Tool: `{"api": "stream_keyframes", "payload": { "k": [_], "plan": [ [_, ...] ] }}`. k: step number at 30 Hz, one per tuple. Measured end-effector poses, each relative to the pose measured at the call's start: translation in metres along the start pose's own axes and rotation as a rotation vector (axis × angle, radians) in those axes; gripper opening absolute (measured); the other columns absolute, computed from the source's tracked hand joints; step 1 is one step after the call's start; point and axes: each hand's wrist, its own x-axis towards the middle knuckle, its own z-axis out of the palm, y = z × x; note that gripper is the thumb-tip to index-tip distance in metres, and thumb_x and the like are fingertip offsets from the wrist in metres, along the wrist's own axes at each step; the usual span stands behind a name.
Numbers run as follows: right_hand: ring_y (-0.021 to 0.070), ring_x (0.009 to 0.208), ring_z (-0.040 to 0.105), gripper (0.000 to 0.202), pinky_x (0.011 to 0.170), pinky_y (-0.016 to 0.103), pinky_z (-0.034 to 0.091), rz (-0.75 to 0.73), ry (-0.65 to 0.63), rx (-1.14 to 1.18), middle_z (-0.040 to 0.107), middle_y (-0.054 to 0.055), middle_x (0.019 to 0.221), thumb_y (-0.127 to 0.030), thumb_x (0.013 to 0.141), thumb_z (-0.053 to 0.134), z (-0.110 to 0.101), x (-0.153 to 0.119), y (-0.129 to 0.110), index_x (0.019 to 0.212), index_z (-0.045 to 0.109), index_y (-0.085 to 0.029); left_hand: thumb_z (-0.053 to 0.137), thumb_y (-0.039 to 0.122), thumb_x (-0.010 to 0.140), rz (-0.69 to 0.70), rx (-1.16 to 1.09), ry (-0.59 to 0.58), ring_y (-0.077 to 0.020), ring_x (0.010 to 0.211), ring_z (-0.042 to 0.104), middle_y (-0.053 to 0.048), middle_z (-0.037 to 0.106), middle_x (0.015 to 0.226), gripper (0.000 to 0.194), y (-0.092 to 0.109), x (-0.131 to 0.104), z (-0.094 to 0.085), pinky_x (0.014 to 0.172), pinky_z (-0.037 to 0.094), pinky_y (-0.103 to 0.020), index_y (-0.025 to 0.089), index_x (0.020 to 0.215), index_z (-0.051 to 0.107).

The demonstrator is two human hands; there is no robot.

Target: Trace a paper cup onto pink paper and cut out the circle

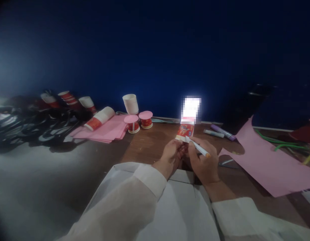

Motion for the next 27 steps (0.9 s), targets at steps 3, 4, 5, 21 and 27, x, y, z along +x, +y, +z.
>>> {"api": "stream_keyframes", "payload": {
  "k": [3, 4, 5, 21, 27],
  "plan": [
    [0.0248, 0.089, 0.075, 0.018, 0.086, 0.038, 0.058, 0.006, -0.004, 0.003, 0.08, 0.01, 0.097, -0.026, 0.098, 0.059, -0.0004, 0.0005, -0.0003, 0.104, 0.074, -0.019, 0.063, 0.005, 0.076, 0.004, -0.001, 0.005, -0.0116, 0.062, 0.061, -0.002, 0.063, 0.066, 0.015, -0.0004, 0.0011, -0.0001, 0.072, 0.051, -0.024, 0.017, 0.068, 0.058],
    [0.0251, 0.089, 0.075, 0.018, 0.086, 0.039, 0.058, 0.014, -0.006, 0.003, 0.08, 0.01, 0.097, -0.027, 0.098, 0.059, -0.0006, 0.0005, -0.0007, 0.103, 0.074, -0.019, 0.064, 0.005, 0.075, 0.005, 0.002, 0.006, -0.0114, 0.062, 0.061, -0.001, 0.063, 0.065, 0.016, -0.0005, 0.0014, 0.0, 0.071, 0.051, -0.024, 0.017, 0.067, 0.057],
    [0.0254, 0.09, 0.076, 0.018, 0.086, 0.039, 0.058, 0.023, -0.008, 0.004, 0.08, 0.01, 0.098, -0.027, 0.098, 0.059, -0.0008, 0.0006, -0.0011, 0.103, 0.074, -0.02, 0.065, 0.005, 0.075, 0.005, 0.005, 0.004, -0.0112, 0.061, 0.061, -0.001, 0.062, 0.065, 0.017, -0.0006, 0.0016, -0.0001, 0.071, 0.051, -0.024, 0.017, 0.067, 0.057],
    [0.025, 0.089, 0.075, 0.02, 0.085, 0.039, 0.058, 0.007, 0.003, -0.005, 0.08, 0.01, 0.097, -0.029, 0.098, 0.058, 0.001, -0.0005, 0.0002, 0.104, 0.075, -0.02, 0.062, 0.007, 0.077, -0.002, 0.029, 0.001, -0.0122, 0.062, 0.061, -0.002, 0.064, 0.068, 0.014, -0.0009, 0.0009, -0.0011, 0.073, 0.052, -0.025, 0.018, 0.07, 0.058],
    [0.0257, 0.091, 0.076, 0.019, 0.086, 0.039, 0.059, 0.029, 0.004, -0.003, 0.08, 0.01, 0.1, -0.029, 0.098, 0.059, 0.0002, -0.0009, -0.0003, 0.106, 0.075, -0.02, 0.064, 0.007, 0.076, 0.009, 0.009, -0.012, -0.0122, 0.064, 0.061, -0.001, 0.063, 0.067, 0.015, -0.0039, 0.0046, -0.0047, 0.075, 0.052, -0.025, 0.018, 0.069, 0.057]
  ]
}}
